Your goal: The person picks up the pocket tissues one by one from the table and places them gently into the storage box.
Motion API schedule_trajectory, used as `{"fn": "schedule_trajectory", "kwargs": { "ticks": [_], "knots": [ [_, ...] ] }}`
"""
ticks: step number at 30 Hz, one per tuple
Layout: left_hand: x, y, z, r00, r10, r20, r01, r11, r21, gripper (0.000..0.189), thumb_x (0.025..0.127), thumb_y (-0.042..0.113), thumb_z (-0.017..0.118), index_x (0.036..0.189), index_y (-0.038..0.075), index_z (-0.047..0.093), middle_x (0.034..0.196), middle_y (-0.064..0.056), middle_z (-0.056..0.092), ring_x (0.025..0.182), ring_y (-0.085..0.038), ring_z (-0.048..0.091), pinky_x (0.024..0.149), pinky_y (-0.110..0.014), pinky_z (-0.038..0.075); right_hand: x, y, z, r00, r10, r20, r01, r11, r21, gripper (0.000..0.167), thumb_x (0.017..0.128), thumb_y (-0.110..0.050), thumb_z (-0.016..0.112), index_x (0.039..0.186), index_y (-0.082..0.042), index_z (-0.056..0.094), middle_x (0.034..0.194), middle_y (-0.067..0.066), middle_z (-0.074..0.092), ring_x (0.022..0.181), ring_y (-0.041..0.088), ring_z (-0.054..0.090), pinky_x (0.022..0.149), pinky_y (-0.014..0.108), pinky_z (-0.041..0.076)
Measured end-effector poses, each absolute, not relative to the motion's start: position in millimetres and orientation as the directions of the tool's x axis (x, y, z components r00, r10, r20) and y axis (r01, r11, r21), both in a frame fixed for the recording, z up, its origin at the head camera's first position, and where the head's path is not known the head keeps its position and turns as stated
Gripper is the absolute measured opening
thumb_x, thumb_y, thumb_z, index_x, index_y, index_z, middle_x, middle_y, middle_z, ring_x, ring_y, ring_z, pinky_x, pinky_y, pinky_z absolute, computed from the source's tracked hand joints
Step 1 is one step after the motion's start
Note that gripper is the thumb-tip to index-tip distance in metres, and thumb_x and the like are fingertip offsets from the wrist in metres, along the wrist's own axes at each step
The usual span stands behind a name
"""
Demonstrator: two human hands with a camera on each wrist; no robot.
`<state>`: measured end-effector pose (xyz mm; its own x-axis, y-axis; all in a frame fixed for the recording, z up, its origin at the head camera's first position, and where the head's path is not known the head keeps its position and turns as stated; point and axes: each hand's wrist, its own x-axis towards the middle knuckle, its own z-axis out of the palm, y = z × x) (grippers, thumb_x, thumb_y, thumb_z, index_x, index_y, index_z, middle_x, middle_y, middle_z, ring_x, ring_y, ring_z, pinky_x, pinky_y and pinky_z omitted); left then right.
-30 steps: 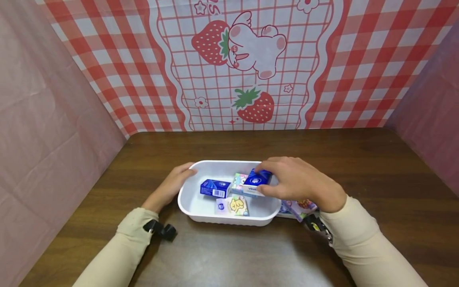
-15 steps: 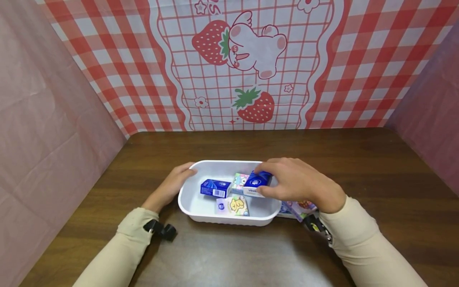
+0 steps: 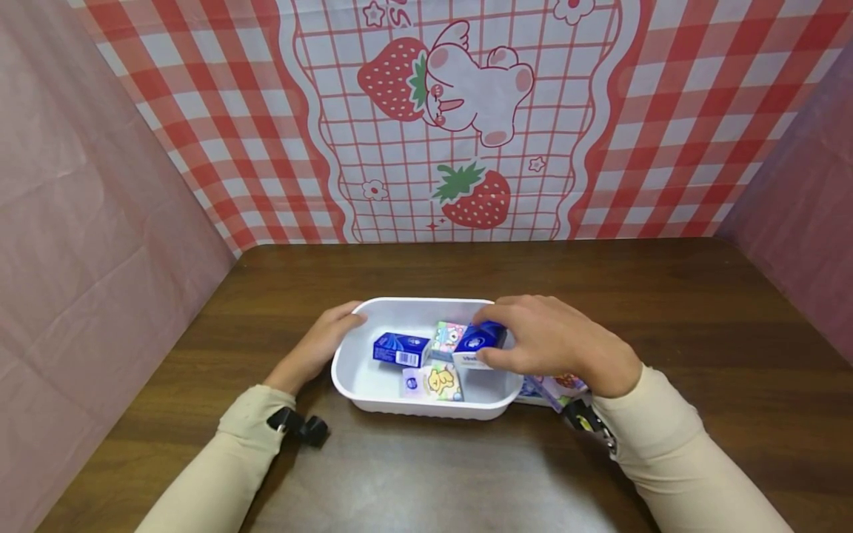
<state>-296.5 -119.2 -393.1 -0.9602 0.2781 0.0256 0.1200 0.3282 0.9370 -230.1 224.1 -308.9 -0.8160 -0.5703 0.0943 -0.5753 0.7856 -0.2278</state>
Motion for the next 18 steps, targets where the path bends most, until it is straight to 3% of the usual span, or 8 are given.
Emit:
{"fn": "schedule_trajectory", "kwargs": {
  "ticks": [18],
  "knots": [
    [-297.4, -118.7, -393.0, -0.958, 0.286, 0.017, 0.113, 0.321, 0.940, 0.037, 0.103, 0.021, 0.051, 0.134, 0.005, 0.061, 0.116, -0.014, 0.068, 0.101, -0.026, 0.067, 0.087, -0.039, 0.055, -229.1, 223.4, -309.3, -0.803, -0.587, 0.098, -0.594, 0.777, -0.209, 0.049, 0.085, -0.052, 0.073, 0.124, -0.023, 0.070, 0.118, -0.006, 0.068, 0.104, 0.016, 0.066, 0.087, 0.045, 0.056]
  ]
}}
